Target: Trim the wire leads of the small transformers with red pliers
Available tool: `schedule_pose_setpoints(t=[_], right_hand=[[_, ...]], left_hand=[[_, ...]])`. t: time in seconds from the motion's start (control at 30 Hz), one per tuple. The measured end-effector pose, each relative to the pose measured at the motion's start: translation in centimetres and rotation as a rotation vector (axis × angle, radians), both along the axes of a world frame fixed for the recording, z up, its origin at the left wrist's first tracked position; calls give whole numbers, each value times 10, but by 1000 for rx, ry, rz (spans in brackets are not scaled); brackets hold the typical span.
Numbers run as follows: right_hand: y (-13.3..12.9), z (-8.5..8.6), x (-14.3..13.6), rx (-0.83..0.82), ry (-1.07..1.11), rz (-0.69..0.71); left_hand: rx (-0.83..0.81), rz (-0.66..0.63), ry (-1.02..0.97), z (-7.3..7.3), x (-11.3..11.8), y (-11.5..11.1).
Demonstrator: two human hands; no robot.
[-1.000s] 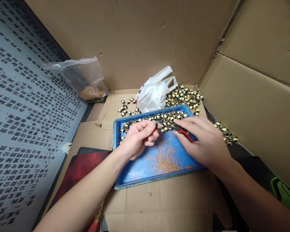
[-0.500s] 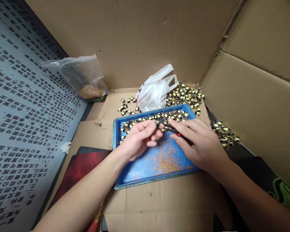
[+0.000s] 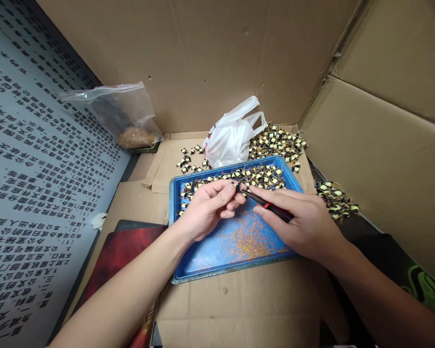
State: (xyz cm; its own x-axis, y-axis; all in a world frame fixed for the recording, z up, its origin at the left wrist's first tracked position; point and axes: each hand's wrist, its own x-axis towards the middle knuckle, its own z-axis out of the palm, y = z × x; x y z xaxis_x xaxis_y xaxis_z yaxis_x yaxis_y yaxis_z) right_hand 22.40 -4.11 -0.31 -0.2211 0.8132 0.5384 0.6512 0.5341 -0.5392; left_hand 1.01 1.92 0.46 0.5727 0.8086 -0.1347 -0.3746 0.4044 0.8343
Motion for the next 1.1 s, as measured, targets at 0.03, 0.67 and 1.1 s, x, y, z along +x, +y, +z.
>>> schedule_pose_setpoints(t=[0.03, 0.67, 1.1], right_hand=[[0, 0, 0, -5, 11, 1], [0, 1, 2, -25, -36, -12], [3, 1, 3, 26, -98, -52]], left_hand=[[6, -2, 0, -1, 0, 0], [90, 36, 28, -4, 0, 1], [93, 45, 71, -3, -2, -1]])
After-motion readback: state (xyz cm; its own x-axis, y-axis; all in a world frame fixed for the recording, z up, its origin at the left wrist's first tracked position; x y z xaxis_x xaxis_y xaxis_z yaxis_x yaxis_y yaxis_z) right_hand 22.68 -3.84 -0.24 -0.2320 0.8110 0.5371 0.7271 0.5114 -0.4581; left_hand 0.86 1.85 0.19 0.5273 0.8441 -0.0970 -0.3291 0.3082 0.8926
